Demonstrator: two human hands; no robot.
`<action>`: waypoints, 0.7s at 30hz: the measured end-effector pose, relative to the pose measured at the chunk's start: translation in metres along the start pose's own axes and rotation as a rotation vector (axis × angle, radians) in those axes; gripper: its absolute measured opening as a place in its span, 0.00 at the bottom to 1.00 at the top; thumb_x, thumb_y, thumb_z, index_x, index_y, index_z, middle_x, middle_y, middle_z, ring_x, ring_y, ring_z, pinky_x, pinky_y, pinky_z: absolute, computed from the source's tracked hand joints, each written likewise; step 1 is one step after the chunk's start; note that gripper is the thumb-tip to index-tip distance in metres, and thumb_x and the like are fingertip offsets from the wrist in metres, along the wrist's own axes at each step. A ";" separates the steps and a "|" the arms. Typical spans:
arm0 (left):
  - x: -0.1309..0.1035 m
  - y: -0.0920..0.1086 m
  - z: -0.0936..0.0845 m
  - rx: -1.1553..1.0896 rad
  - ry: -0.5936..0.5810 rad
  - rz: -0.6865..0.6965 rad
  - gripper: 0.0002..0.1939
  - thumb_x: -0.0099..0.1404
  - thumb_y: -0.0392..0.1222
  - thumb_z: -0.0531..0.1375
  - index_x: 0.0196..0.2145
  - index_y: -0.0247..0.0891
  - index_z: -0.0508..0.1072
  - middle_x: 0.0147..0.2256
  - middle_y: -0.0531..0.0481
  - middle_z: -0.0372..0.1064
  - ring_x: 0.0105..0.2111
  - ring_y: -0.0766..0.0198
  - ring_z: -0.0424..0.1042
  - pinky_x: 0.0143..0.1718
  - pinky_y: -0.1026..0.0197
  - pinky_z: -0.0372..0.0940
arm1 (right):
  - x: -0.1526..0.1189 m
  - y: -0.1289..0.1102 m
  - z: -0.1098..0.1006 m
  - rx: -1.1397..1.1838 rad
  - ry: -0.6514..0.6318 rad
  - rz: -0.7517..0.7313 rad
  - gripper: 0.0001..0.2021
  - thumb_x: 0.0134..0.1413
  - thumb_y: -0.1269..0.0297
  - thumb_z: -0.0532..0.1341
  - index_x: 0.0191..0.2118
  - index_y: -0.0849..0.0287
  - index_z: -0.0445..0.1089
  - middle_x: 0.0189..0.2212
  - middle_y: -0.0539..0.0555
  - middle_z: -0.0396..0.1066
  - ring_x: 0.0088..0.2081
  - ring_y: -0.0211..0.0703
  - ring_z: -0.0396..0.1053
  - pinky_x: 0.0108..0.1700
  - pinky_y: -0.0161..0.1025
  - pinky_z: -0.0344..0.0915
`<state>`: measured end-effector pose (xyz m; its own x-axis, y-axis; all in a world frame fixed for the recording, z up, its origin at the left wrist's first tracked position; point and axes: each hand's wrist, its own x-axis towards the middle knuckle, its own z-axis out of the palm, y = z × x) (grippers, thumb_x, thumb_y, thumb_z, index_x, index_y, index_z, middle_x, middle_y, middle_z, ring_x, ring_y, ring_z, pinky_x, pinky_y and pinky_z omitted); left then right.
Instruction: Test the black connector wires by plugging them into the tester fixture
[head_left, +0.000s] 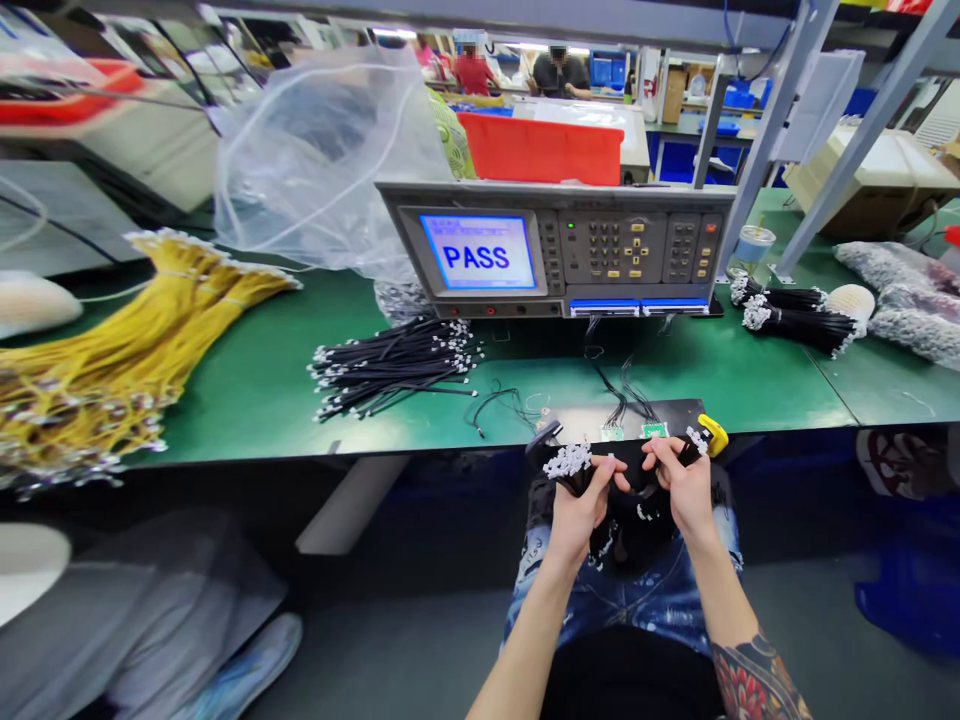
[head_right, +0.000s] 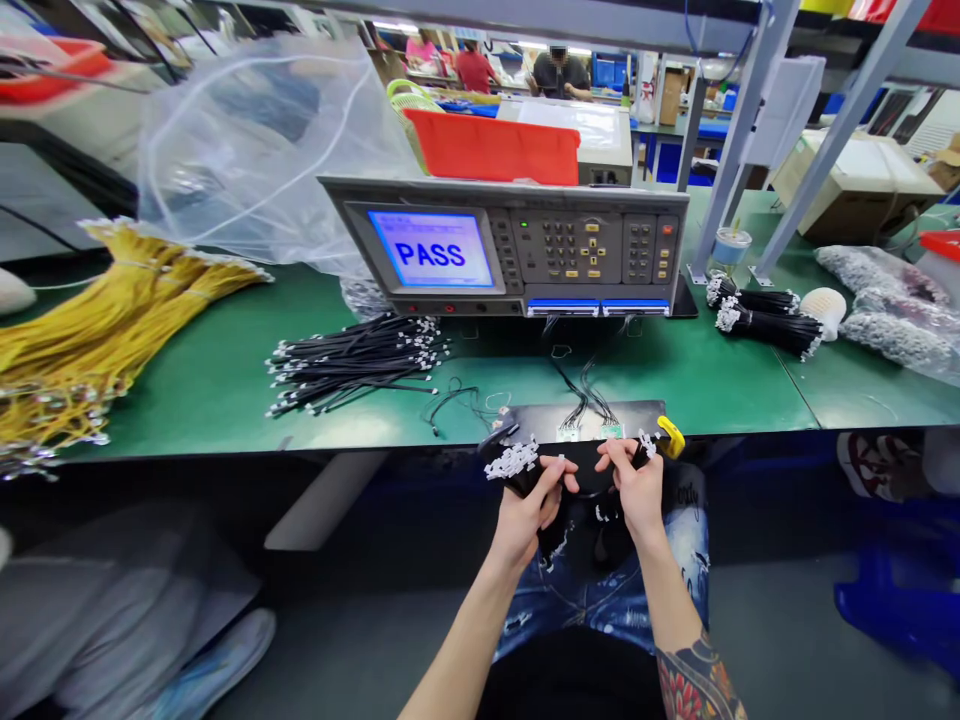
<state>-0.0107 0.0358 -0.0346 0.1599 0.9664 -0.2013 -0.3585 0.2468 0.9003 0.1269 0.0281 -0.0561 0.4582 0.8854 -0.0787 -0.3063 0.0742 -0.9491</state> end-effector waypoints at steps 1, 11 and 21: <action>0.000 0.000 0.000 0.000 0.004 0.003 0.23 0.52 0.58 0.73 0.29 0.33 0.79 0.20 0.51 0.73 0.10 0.80 0.48 0.12 0.70 0.41 | 0.000 0.000 0.000 -0.003 -0.005 0.003 0.20 0.45 0.47 0.73 0.26 0.63 0.78 0.17 0.51 0.72 0.14 0.28 0.48 0.16 0.32 0.42; 0.005 -0.005 0.001 0.030 0.052 0.006 0.22 0.52 0.58 0.72 0.28 0.33 0.79 0.20 0.51 0.73 0.11 0.79 0.48 0.12 0.68 0.41 | -0.002 -0.004 0.007 0.017 0.061 0.014 0.20 0.45 0.47 0.74 0.26 0.63 0.78 0.16 0.51 0.70 0.14 0.28 0.47 0.17 0.32 0.39; 0.018 -0.007 0.010 0.074 0.149 0.053 0.20 0.52 0.56 0.71 0.25 0.33 0.79 0.20 0.50 0.73 0.11 0.78 0.48 0.13 0.66 0.40 | 0.001 -0.002 -0.021 -0.047 0.072 0.021 0.31 0.46 0.32 0.69 0.19 0.59 0.69 0.11 0.40 0.47 0.14 0.27 0.41 0.16 0.32 0.37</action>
<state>0.0035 0.0504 -0.0403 0.0024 0.9792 -0.2030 -0.2936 0.1948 0.9359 0.1449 0.0191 -0.0609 0.5116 0.8510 -0.1185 -0.2778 0.0334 -0.9601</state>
